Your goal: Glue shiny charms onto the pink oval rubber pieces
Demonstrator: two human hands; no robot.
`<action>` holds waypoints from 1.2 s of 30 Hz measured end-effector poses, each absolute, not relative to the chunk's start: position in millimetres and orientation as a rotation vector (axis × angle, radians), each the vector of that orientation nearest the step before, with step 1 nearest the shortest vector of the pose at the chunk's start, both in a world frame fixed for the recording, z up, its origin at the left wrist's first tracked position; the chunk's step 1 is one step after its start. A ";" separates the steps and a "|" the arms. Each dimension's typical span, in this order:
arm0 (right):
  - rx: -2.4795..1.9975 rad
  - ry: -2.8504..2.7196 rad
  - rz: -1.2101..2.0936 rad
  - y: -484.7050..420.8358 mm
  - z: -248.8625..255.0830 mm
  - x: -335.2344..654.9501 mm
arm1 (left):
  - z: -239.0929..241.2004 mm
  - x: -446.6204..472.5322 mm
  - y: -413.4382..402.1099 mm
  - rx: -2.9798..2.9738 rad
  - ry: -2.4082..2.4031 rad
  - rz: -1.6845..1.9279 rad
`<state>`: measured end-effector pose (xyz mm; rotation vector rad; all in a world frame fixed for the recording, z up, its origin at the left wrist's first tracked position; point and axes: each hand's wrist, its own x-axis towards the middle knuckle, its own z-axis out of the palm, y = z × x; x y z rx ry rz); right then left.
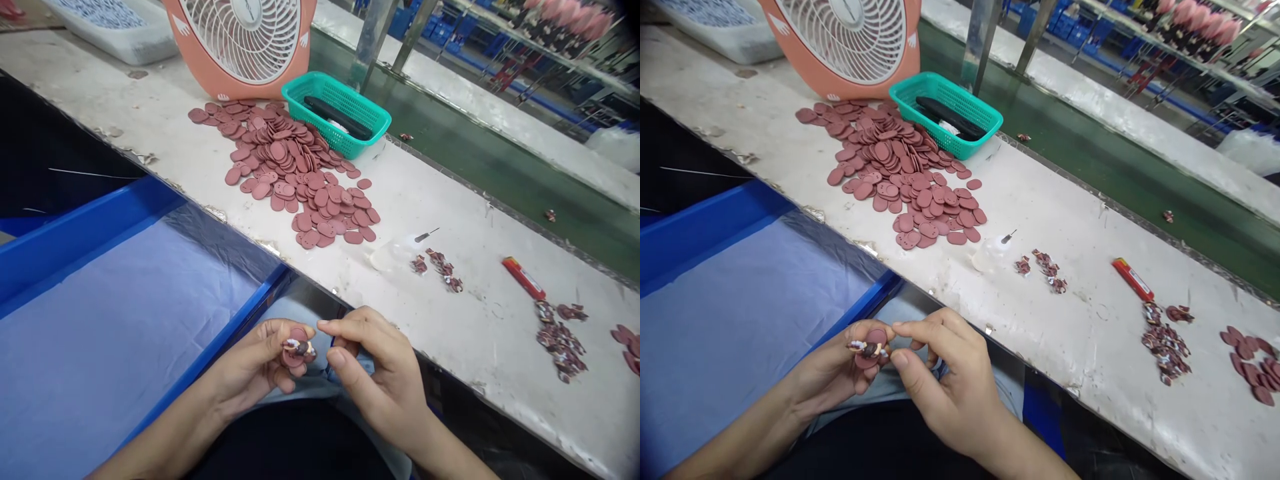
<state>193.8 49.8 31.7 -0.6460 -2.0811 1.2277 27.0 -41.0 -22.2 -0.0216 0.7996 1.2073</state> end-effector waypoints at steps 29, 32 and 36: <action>-0.737 -1.976 1.538 52.1 29.9 172.6 | -18.8 29.9 -41.4 -0.284 0.734 1.173; -0.745 -1.981 1.536 51.8 28.9 171.2 | -17.5 29.3 -40.6 -0.305 0.750 1.169; -0.739 -1.986 1.539 51.9 26.9 170.7 | -16.5 28.7 -39.5 -0.327 0.761 1.166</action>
